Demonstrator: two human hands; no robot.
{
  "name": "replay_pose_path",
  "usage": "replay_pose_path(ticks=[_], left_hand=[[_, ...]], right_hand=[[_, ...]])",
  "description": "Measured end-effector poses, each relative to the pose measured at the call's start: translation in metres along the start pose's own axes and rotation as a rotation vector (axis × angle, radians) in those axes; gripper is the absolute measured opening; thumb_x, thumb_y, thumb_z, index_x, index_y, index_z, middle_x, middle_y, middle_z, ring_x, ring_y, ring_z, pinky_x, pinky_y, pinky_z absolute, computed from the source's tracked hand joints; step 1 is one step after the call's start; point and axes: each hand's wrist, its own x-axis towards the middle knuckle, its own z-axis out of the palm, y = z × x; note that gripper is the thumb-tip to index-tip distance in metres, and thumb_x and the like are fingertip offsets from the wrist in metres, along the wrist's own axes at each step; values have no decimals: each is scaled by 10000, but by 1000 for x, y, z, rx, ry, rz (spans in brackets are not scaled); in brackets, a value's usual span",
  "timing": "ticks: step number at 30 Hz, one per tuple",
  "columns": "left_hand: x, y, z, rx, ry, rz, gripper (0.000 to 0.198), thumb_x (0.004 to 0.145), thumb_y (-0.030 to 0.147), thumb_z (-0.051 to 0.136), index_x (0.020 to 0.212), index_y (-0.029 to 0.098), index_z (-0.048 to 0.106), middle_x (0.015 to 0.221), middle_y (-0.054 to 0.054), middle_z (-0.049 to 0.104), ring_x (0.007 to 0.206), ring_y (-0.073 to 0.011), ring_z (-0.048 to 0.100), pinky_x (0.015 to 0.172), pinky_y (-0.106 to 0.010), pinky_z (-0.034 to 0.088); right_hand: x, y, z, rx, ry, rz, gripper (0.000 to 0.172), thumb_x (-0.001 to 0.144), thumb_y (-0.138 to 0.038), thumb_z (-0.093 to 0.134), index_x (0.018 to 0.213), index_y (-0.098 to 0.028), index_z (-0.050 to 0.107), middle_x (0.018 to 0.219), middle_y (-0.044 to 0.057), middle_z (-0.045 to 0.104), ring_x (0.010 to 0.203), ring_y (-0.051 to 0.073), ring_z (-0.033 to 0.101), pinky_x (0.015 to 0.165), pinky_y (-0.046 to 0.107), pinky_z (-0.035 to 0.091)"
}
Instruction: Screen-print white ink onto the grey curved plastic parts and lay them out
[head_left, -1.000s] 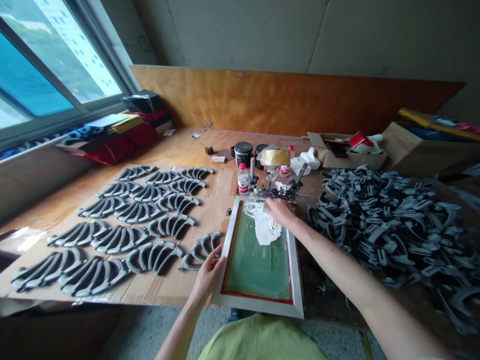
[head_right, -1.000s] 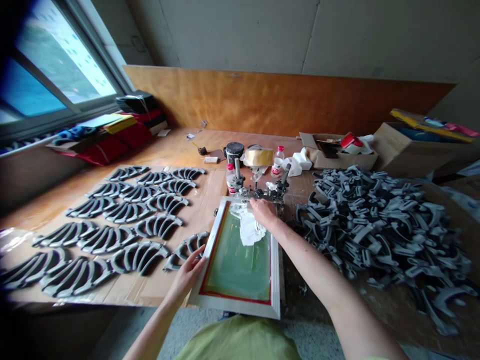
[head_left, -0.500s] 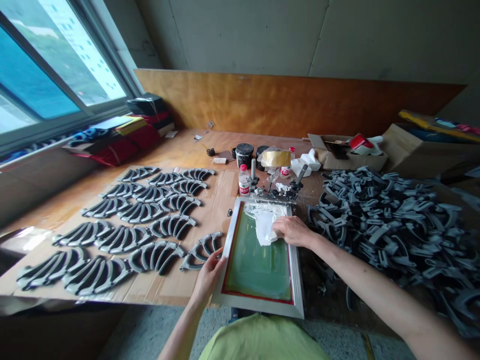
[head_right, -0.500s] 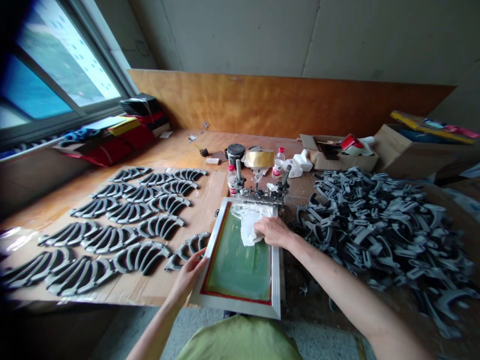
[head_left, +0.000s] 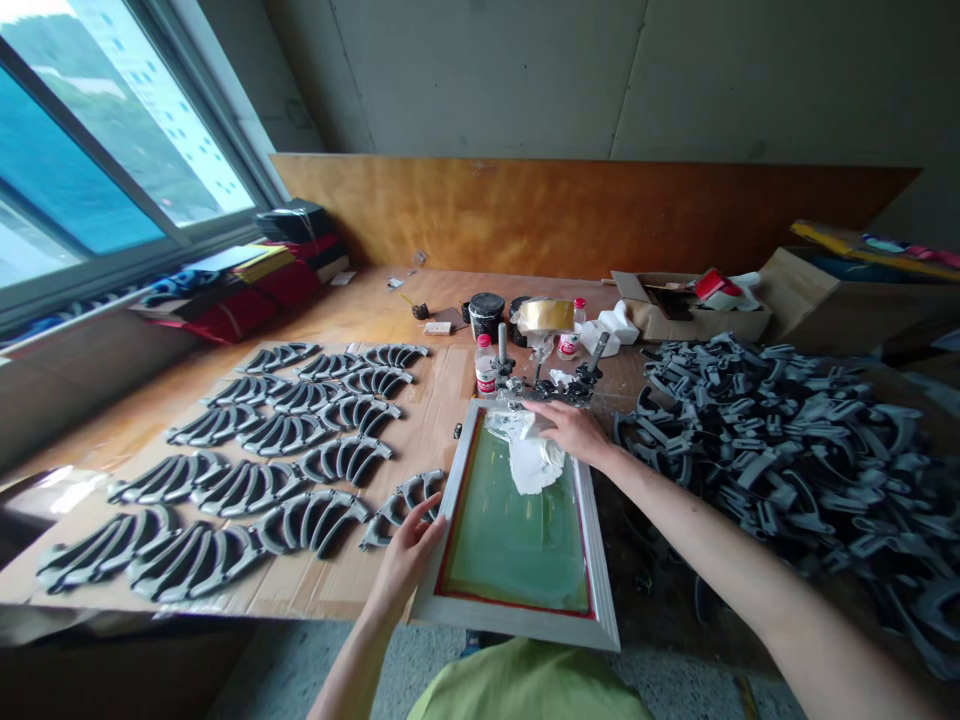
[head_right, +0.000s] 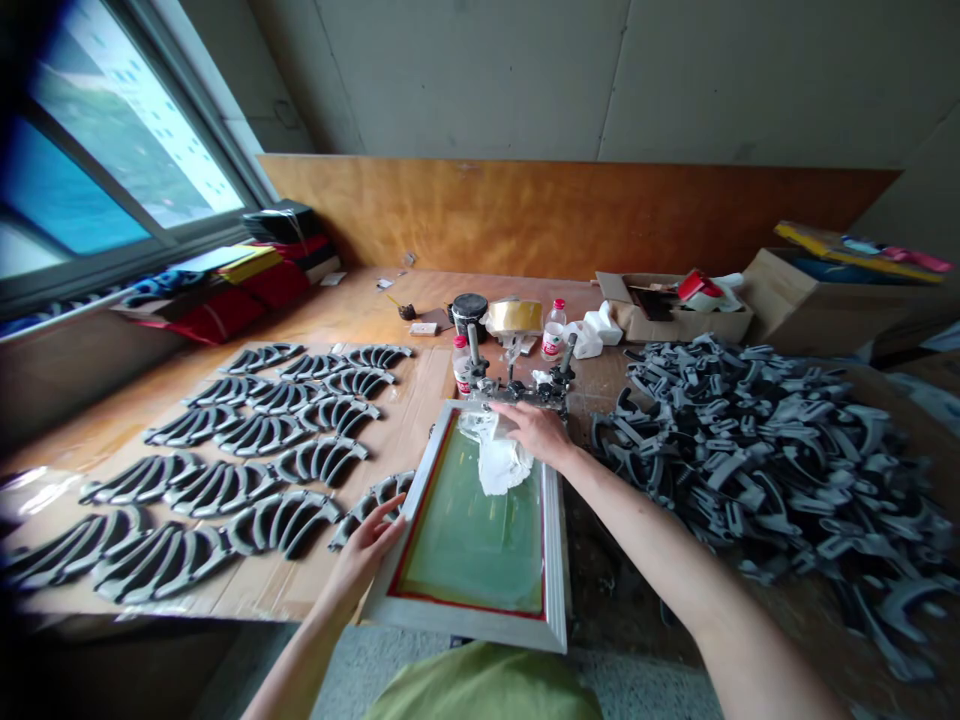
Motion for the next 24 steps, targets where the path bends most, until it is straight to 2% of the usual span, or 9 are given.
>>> replay_pose_path(ticks=[3,8,11,13,16,18,20,22,24], left_hand=[[-8,30,-6,-40,-26,30,770,700,611,715,1344,218,563,921,-51,722,804,-233,677,663,-303,533],[-3,97,1,-84,24,210,618,771,711,560,1035,172,710,959,-69,712,815,-219,650,708,-314,533],[9,138,20,-250,-9,401,529,824,647,535,1049,184,658,1008,-71,695,841,-209,653,711,-319,546],[18,162,32,-264,-19,467,462,835,600,548,994,176,640,931,-65,689,843,-200,651,697,-305,548],[26,185,41,-284,-41,503,437,845,599,538,905,172,609,783,-34,655,793,-173,644,697,-291,550],[26,186,43,-332,-27,527,446,846,609,534,952,180,596,792,-27,656,775,-155,645,702,-281,548],[21,171,47,-363,13,510,462,845,604,548,1058,195,580,846,-30,675,767,-144,649,687,-266,543],[9,140,55,-306,-37,349,511,822,602,593,1117,184,581,875,-54,695,743,-153,656,635,-257,534],[-7,98,67,-185,-196,47,586,769,623,652,1101,141,617,866,-103,712,716,-189,669,557,-265,519]], right_hand=[[28,13,-15,-109,32,133,702,808,-273,725,1440,-384,440,1040,31,629,790,187,639,718,269,465],[0,59,-30,-59,362,365,386,926,-356,531,1290,-238,583,1036,87,664,887,239,633,757,319,465],[-39,73,-8,40,330,478,240,933,-324,480,1045,-206,657,867,59,692,809,224,630,734,313,468],[-60,65,19,101,217,403,194,916,-327,514,982,-204,650,834,46,687,799,215,627,743,313,473],[-78,40,55,109,85,195,233,862,-312,629,1058,-188,619,984,69,682,941,223,615,840,337,469],[-79,26,64,55,32,121,258,838,-268,671,1078,-195,613,1055,75,661,1024,235,585,892,360,454],[-77,13,61,25,7,106,157,850,-231,662,1001,-203,628,1012,62,644,1005,231,576,888,361,454],[-77,-7,51,38,34,103,61,874,-220,638,932,-203,628,954,53,619,939,216,577,851,346,466],[-82,-39,43,41,106,71,31,888,-219,622,913,-201,626,929,59,602,895,213,568,811,343,473]])
